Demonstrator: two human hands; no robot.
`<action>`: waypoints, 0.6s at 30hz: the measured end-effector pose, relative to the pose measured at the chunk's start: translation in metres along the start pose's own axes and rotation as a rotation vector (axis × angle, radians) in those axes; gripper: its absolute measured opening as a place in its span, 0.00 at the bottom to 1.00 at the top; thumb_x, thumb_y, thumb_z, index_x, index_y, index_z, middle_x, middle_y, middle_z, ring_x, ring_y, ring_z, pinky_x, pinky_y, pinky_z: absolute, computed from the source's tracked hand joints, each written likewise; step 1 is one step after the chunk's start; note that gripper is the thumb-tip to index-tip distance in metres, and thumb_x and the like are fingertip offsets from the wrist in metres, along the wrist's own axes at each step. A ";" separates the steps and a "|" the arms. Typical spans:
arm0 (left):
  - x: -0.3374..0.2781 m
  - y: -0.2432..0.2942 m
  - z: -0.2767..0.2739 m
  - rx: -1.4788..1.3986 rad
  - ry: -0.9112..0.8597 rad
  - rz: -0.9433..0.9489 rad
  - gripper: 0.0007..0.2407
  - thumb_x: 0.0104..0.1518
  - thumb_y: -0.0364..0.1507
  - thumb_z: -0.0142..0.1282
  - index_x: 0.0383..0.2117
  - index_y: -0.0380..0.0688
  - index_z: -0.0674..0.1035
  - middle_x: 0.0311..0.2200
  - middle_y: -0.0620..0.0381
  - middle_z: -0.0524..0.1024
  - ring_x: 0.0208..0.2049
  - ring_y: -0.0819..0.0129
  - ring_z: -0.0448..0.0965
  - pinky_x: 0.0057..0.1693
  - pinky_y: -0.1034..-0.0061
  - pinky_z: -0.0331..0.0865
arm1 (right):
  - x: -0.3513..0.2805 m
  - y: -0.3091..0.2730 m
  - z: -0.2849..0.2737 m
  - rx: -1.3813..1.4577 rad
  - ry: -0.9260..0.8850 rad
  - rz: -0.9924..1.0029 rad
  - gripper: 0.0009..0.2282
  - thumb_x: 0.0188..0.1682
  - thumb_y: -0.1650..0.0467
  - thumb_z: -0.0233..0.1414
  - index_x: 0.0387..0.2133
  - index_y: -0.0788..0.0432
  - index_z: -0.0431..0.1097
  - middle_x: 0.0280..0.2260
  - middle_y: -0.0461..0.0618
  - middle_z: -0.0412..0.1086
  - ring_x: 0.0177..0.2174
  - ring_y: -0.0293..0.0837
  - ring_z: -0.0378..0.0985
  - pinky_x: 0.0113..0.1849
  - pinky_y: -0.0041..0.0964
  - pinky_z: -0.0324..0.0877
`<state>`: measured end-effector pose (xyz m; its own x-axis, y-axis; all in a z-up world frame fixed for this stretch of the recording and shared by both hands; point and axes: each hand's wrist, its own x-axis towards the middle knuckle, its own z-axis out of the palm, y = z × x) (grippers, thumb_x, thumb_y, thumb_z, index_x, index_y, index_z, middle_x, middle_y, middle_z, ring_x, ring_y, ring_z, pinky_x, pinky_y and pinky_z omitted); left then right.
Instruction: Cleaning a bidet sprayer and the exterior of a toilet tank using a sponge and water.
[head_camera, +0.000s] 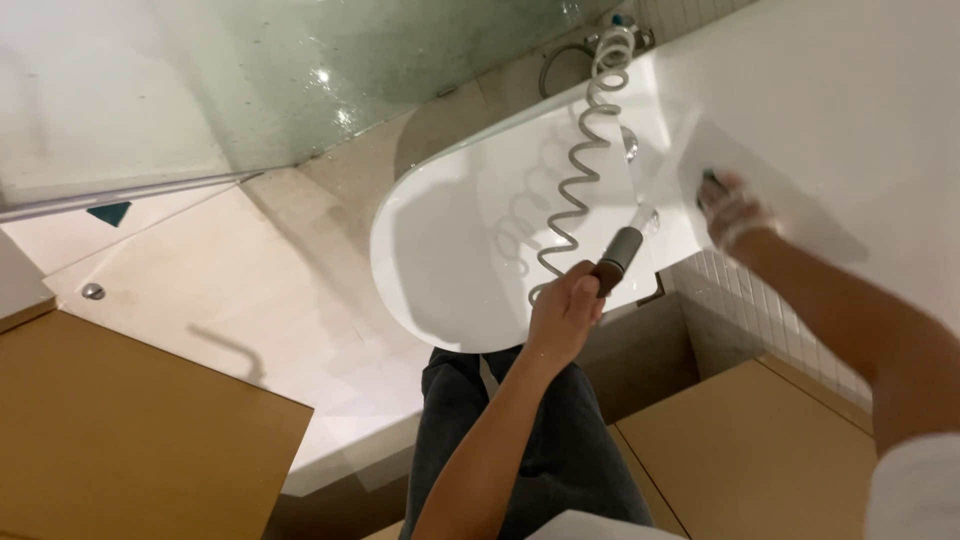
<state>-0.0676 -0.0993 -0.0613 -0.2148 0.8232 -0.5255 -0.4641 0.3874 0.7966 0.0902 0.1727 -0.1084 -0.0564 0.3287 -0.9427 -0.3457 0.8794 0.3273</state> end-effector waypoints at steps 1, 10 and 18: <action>-0.002 -0.003 0.003 -0.016 -0.013 0.016 0.26 0.66 0.54 0.33 0.28 0.44 0.73 0.17 0.64 0.69 0.21 0.75 0.70 0.31 0.76 0.64 | -0.006 0.005 -0.004 -0.075 0.021 -0.013 0.35 0.49 0.72 0.54 0.70 0.59 0.43 0.71 0.54 0.41 0.68 0.50 0.45 0.66 0.40 0.41; 0.011 -0.006 0.007 0.018 0.010 -0.034 0.29 0.63 0.58 0.33 0.27 0.44 0.74 0.16 0.65 0.68 0.18 0.75 0.69 0.27 0.76 0.62 | 0.162 0.040 -0.022 -0.101 0.207 0.302 0.44 0.46 0.63 0.53 0.72 0.55 0.29 0.73 0.52 0.27 0.69 0.49 0.30 0.65 0.43 0.25; 0.006 0.019 0.017 0.151 -0.063 -0.010 0.27 0.65 0.55 0.35 0.28 0.43 0.74 0.16 0.63 0.69 0.19 0.72 0.70 0.29 0.74 0.63 | 0.060 -0.078 0.134 -0.325 -0.107 -0.082 0.41 0.47 0.76 0.48 0.73 0.53 0.29 0.73 0.54 0.29 0.69 0.52 0.31 0.67 0.43 0.33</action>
<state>-0.0633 -0.0799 -0.0448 -0.1544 0.8415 -0.5177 -0.3307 0.4498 0.8297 0.2393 0.1699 -0.1822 0.0762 0.3107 -0.9475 -0.6260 0.7545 0.1971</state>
